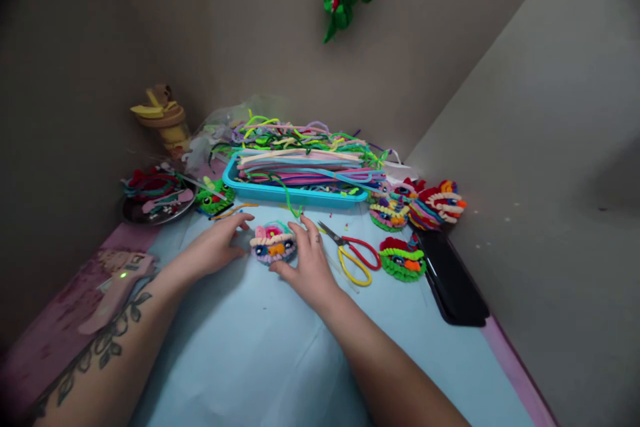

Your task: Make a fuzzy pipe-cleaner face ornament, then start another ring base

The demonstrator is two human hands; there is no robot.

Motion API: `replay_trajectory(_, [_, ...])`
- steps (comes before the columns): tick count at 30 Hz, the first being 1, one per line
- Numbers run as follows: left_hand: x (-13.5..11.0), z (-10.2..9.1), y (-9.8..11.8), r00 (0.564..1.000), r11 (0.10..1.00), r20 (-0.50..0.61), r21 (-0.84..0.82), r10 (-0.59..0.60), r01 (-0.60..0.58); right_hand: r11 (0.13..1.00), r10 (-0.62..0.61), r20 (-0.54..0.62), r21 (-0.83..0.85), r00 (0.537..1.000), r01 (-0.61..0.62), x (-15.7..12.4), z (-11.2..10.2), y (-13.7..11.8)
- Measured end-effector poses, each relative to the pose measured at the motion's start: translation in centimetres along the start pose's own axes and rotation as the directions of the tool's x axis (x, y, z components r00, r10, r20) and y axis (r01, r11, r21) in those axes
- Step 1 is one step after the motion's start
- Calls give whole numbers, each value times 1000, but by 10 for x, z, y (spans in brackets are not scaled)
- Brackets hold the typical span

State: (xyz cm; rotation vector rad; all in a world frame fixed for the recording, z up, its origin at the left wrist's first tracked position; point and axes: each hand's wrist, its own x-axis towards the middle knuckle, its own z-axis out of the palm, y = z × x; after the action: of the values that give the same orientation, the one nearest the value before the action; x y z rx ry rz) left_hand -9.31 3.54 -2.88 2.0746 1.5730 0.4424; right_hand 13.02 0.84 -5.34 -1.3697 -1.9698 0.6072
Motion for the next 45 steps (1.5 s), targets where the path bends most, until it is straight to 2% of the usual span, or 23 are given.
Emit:
replay_trajectory(4, [-1, 1, 5, 996, 998, 69, -31, 62, -60, 998, -60, 107, 23, 992, 58, 2, -1, 7])
replay_trajectory(9, [1, 13, 7, 997, 999, 66, -24, 42, -40, 999, -40, 58, 23, 998, 38, 6, 5, 8])
replay_trajectory(14, [-1, -2, 3, 989, 983, 68, -143, 129, -118, 994, -111, 44, 24, 993, 110, 5, 4, 8])
replay_trajectory(16, [-2, -10, 4, 988, 968, 32, -205, 154, -145, 990, -142, 36, 29, 989, 141, 4, 4, 7])
replay_trajectory(18, [0, -14, 7, 993, 965, -52, -234, 108, -118, 988, -151, 39, 33, 988, 150, 4, 6, 7])
replay_trajectory(21, [4, -10, 12, 981, 968, -194, -244, 6, -54, 989, -143, 49, 43, 988, 141, 4, 9, 6])
replay_trajectory(25, [10, 0, 14, 969, 972, -248, -224, 10, -67, 989, -145, 51, 41, 988, 143, 5, 11, 5])
replay_trajectory(33, [11, -1, 16, 973, 985, -224, -147, 61, -96, 987, -163, 49, 17, 985, 163, 5, 13, 6])
replay_trajectory(38, [10, -1, 18, 976, 987, -218, -151, 22, -56, 987, -164, 50, 7, 985, 163, 5, 13, 6])
replay_trajectory(45, [10, -2, 12, 987, 977, -155, -213, -44, 10, 987, -161, 43, 26, 986, 160, 4, 13, 6])
